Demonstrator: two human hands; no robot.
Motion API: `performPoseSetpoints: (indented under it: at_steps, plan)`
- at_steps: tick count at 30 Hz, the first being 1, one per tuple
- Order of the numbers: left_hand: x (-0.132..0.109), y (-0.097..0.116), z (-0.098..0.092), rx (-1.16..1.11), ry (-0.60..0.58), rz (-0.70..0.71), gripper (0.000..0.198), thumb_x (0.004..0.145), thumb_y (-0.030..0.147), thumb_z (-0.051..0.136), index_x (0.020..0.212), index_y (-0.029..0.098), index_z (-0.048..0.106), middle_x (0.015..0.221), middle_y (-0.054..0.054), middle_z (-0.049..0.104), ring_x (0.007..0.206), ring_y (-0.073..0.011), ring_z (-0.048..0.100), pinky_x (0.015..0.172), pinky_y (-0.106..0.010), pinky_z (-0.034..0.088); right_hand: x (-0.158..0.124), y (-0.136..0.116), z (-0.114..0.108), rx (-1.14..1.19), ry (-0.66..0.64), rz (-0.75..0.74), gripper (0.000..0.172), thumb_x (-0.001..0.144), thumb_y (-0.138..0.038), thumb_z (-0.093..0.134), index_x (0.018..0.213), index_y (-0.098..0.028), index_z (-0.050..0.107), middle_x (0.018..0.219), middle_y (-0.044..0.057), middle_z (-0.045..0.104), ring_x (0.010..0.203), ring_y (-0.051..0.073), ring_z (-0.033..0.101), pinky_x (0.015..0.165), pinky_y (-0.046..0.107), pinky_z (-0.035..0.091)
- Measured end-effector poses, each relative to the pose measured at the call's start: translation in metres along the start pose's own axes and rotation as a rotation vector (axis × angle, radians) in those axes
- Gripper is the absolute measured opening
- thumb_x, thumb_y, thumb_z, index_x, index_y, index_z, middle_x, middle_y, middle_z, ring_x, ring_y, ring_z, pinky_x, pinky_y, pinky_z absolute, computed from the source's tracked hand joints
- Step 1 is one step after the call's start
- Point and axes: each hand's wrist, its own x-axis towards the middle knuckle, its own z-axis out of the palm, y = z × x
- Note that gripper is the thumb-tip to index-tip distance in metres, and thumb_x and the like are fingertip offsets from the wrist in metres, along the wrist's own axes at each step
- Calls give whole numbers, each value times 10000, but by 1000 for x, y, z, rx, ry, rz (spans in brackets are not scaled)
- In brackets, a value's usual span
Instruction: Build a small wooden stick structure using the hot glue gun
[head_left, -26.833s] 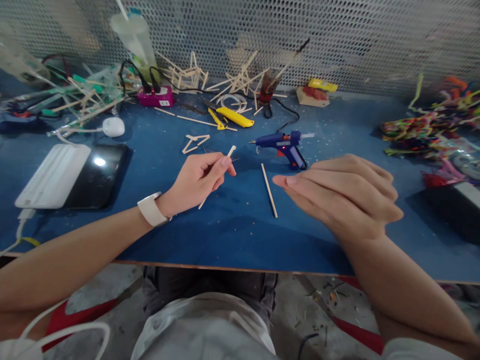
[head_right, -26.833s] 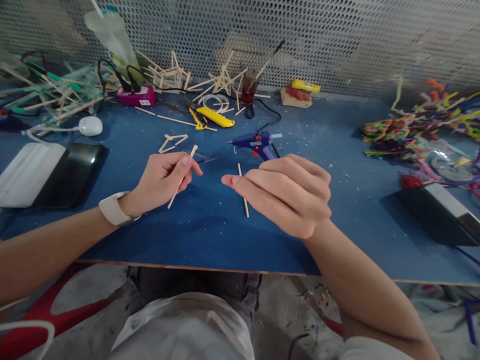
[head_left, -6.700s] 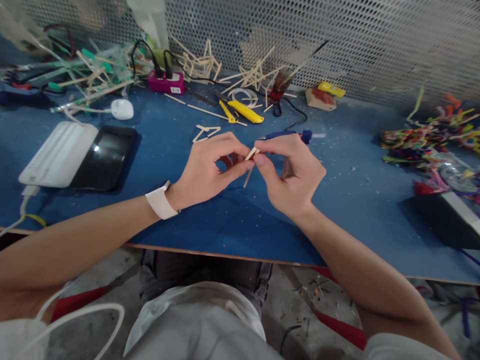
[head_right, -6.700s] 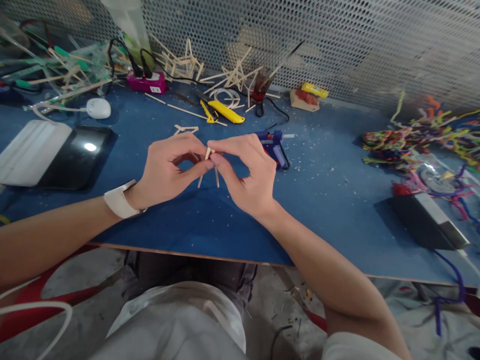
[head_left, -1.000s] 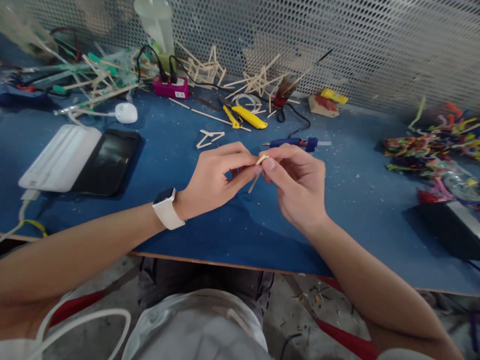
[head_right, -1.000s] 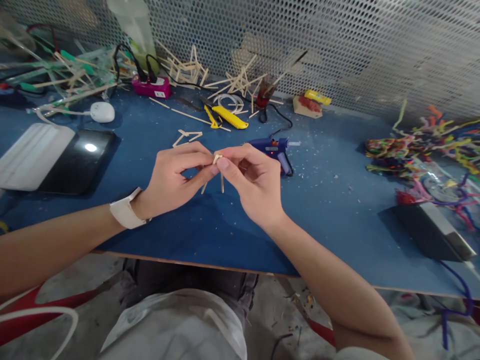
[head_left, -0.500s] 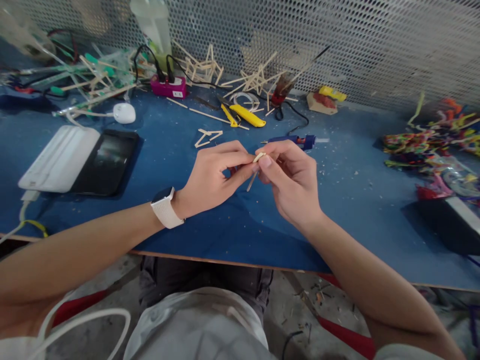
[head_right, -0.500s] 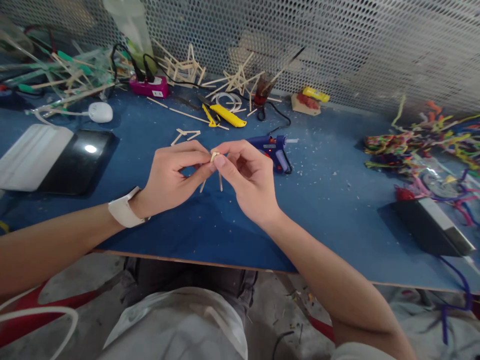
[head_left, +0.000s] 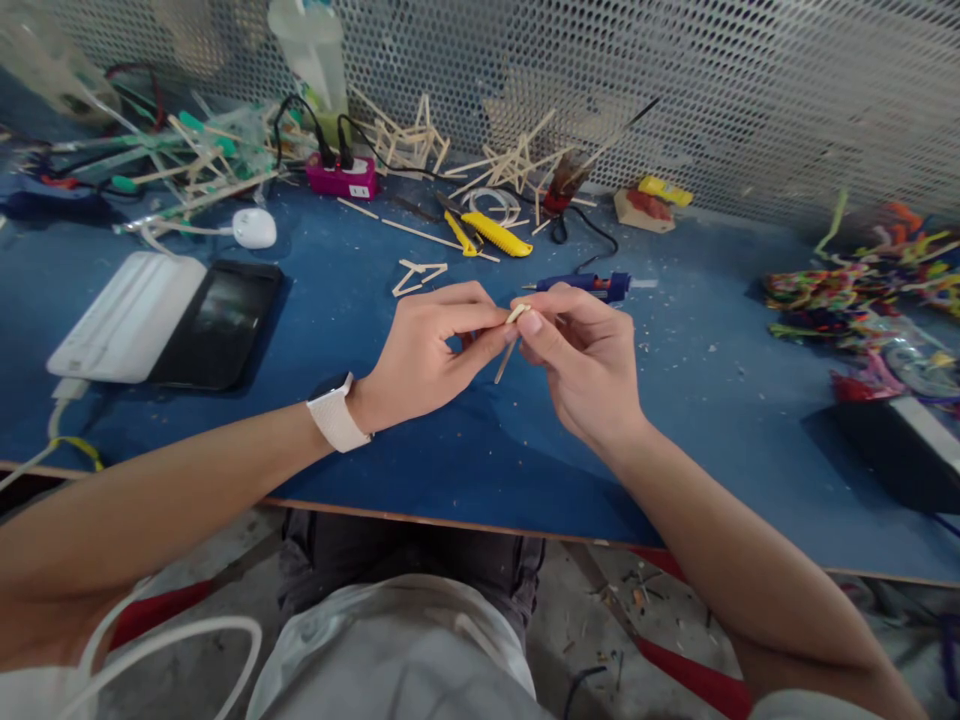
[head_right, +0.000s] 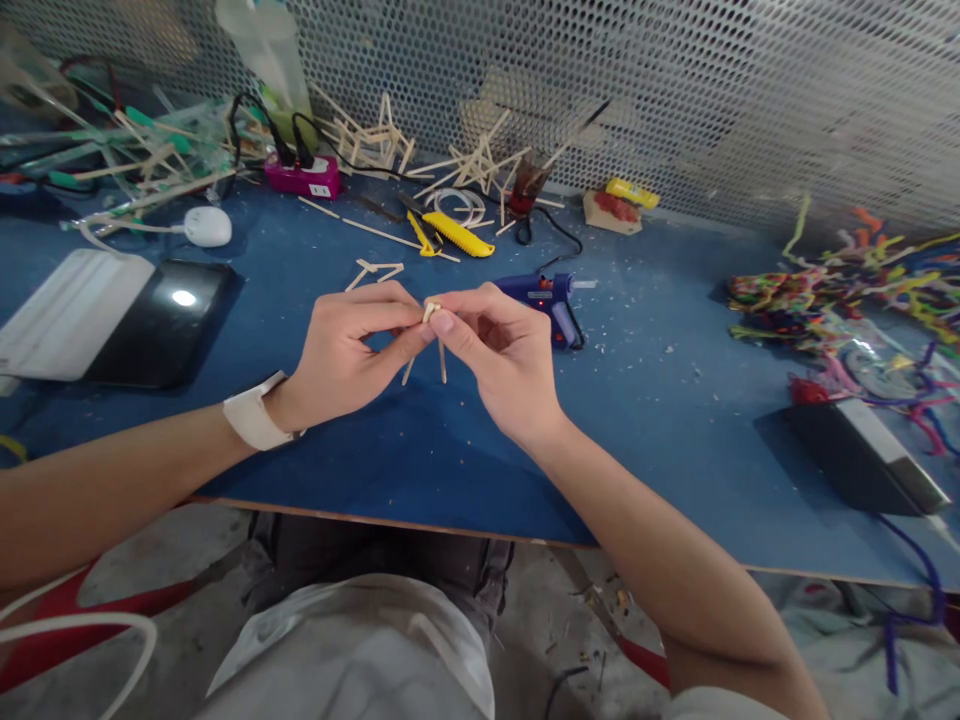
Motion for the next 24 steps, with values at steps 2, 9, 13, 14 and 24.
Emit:
performPoseSetpoints:
  at_steps: [2,9,13,14,24]
  plan:
    - [-1,-1,0,2,0,-4,397,1139,482,716,847,224,791,829,-26,762,756,-146,709,691,-310,559,0,0,1,5,-6,29,220,928,-532,960,1020,-340,905,922,-13,759,647,110,509,587,305,455]
    - [0,-4,0,4,10,-5,332,1131,443,739,895,217,796,825,-21,748,745,-137,685,682,-292,529,0,0,1,14,13,83,387,870,-561,1000,1187,-376,876,712,-65,572,585,113,459,543,300,439]
    - [1,-2,1,14,5,-8,333,1140,414,728,889,205,789,828,-19,752,744,-132,691,681,-280,530,0,3,-1,-36,17,35,288,913,-572,959,1062,-338,881,790,-35,663,607,117,494,559,310,461]
    - [0,-2,1,13,0,-10,330,1142,403,726,886,204,788,831,-20,757,744,-131,694,679,-277,530,0,4,-1,-57,24,20,280,922,-579,947,1027,-328,879,828,-23,694,620,121,512,566,316,468]
    - [14,6,-13,17,128,-10,210,1121,419,703,1149,238,805,969,-62,777,855,-185,723,763,-349,599,1,0,3,-245,104,-143,339,952,-609,887,944,-273,846,821,-15,666,681,136,553,649,333,483]
